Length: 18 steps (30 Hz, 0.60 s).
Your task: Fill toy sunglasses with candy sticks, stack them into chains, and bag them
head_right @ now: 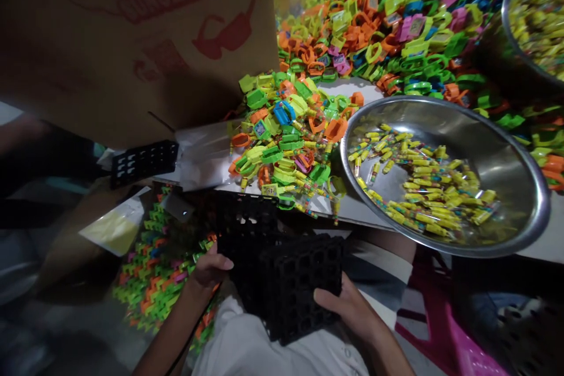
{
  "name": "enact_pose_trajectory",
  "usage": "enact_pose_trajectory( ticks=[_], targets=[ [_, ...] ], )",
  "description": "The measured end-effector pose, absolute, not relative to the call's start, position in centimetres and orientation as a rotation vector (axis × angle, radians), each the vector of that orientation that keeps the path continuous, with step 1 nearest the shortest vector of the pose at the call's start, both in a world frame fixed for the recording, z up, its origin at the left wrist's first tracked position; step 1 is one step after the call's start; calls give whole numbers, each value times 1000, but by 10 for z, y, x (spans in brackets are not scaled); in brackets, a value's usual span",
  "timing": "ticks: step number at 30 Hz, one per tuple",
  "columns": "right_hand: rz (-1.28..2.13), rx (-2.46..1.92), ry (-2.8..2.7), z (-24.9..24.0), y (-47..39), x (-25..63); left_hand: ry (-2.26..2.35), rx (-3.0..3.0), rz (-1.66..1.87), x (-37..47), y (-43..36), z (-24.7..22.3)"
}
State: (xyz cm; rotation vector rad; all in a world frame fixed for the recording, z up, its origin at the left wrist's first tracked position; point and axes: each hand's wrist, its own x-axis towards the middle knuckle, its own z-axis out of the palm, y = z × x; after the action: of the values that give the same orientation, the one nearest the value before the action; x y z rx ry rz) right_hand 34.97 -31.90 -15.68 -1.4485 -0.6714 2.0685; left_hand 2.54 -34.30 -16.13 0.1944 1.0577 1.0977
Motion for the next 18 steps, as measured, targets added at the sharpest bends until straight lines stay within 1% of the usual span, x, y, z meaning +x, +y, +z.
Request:
enact_pose_trajectory(
  ticks=[4, 7, 11, 15, 18],
  targets=[
    [2003, -1474, -593, -159, -324, 347, 1118, 186, 1100, 29, -342, -157],
    [1922, -1535, -568, -150, -327, 351, 1143, 181, 1100, 32, -345, -157],
    [1851, -1619, -696, -131, -332, 353, 1153, 186, 1101, 37, -348, -155],
    [1749, -1717, -796, -117, -346, 359, 1197, 171, 1187, 43, -347, -149],
    [1758, -1686, -1053, -112, -359, 365, 1257, 126, 1290, 51, -344, -145]
  ],
)
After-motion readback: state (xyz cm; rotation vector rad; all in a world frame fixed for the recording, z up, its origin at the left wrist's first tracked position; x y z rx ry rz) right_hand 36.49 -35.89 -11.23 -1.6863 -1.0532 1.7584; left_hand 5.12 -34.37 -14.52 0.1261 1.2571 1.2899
